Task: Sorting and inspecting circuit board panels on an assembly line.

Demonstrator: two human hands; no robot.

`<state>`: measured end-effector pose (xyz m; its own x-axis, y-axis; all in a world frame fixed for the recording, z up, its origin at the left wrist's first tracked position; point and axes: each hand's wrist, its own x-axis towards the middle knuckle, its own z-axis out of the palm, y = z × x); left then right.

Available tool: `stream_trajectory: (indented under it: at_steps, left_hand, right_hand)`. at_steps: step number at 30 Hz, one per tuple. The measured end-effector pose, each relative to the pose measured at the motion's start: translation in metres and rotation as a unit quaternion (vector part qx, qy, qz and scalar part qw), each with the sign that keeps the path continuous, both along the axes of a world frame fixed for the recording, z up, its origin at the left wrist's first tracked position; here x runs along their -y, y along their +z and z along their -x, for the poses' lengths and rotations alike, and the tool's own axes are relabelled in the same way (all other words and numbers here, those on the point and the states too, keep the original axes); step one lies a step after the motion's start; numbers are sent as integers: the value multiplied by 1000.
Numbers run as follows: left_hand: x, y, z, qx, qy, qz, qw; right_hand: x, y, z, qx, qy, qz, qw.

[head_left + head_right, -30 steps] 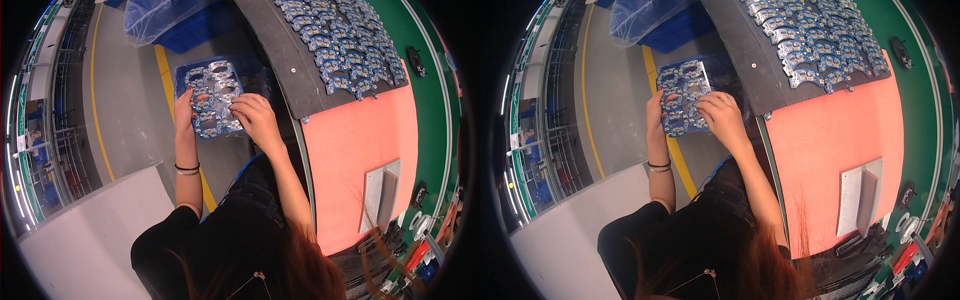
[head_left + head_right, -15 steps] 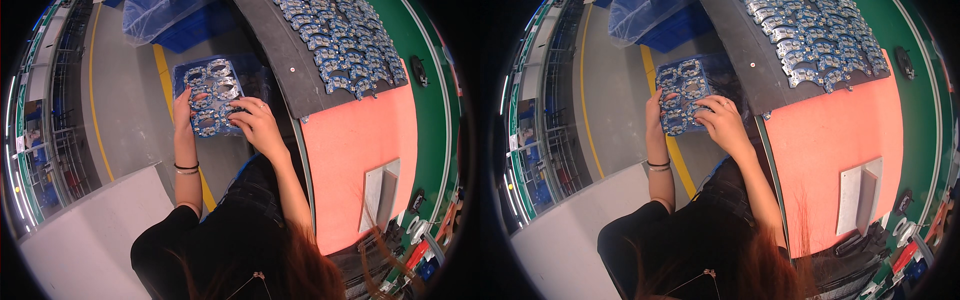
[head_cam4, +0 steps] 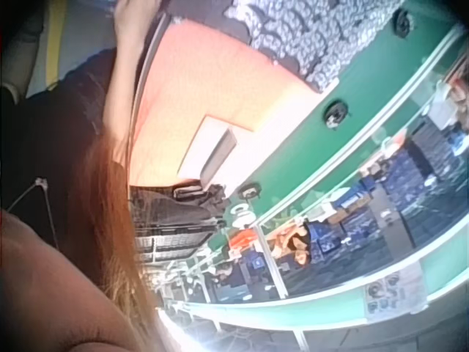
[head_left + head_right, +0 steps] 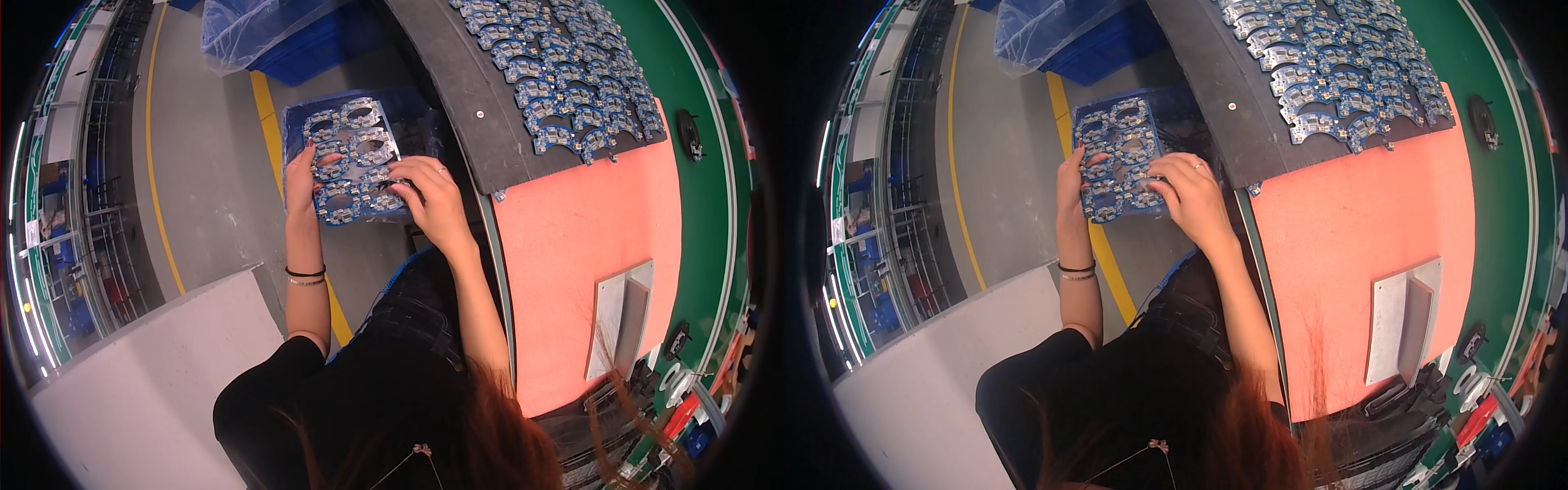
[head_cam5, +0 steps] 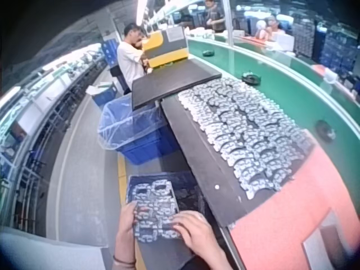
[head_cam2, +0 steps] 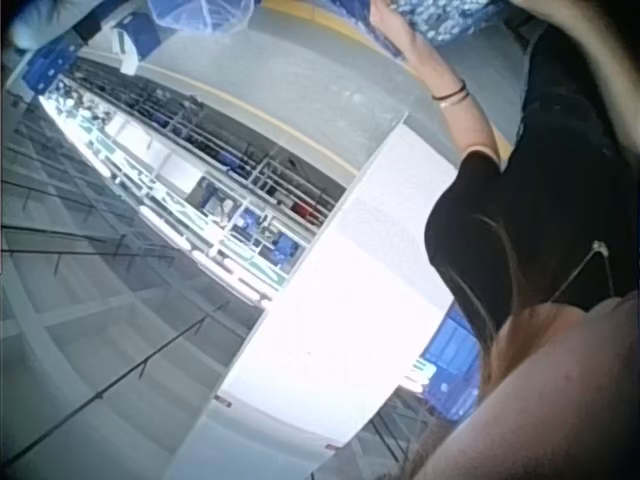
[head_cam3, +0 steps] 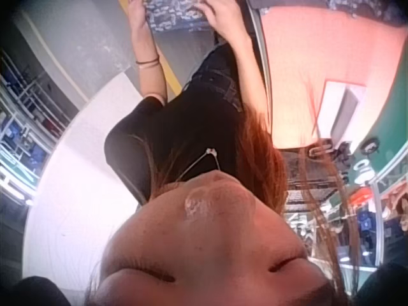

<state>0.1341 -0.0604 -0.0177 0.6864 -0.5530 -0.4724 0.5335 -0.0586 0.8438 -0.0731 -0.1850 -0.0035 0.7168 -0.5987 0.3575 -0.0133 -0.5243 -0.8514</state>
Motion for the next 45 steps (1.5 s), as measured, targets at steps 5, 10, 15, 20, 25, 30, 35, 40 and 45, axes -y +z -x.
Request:
stream_trajectory:
  at_steps: [5,10,15,20,25,30,35,40,45]
  left_hand:
    - [-4,-3,-7,-1,-3,1,1000]
    - [0,2,-3,-16,-1,15,1000]
    - [-8,-2,-9,-6,-48,9,999]
    - [-5,-7,-12,2,-30,-1,1000]
    - [-6,-4,-12,-5,-45,15,999]
    - [-8,-7,-13,43,-48,-32,997]
    - [-12,-12,-17,112,-62,-62,990]
    - [12,-21,5,683,-85,-316,653]
    - [10,-61,-22,800,-228,-320,454]
  right_hand:
    - [4,-2,5,-14,3,32,999]
    - [4,-3,1,13,-11,55,998]
    - [3,-4,0,9,-26,20,999]
    - [5,0,-2,5,-19,67,998]
    - [6,1,-5,-10,-4,94,996]
    - [2,-10,-11,-13,-19,123,992]
    - [2,-14,-10,-57,4,81,995]
    - [0,-15,-10,-50,-38,71,996]
    - [-5,-11,-11,-74,-27,87,993]
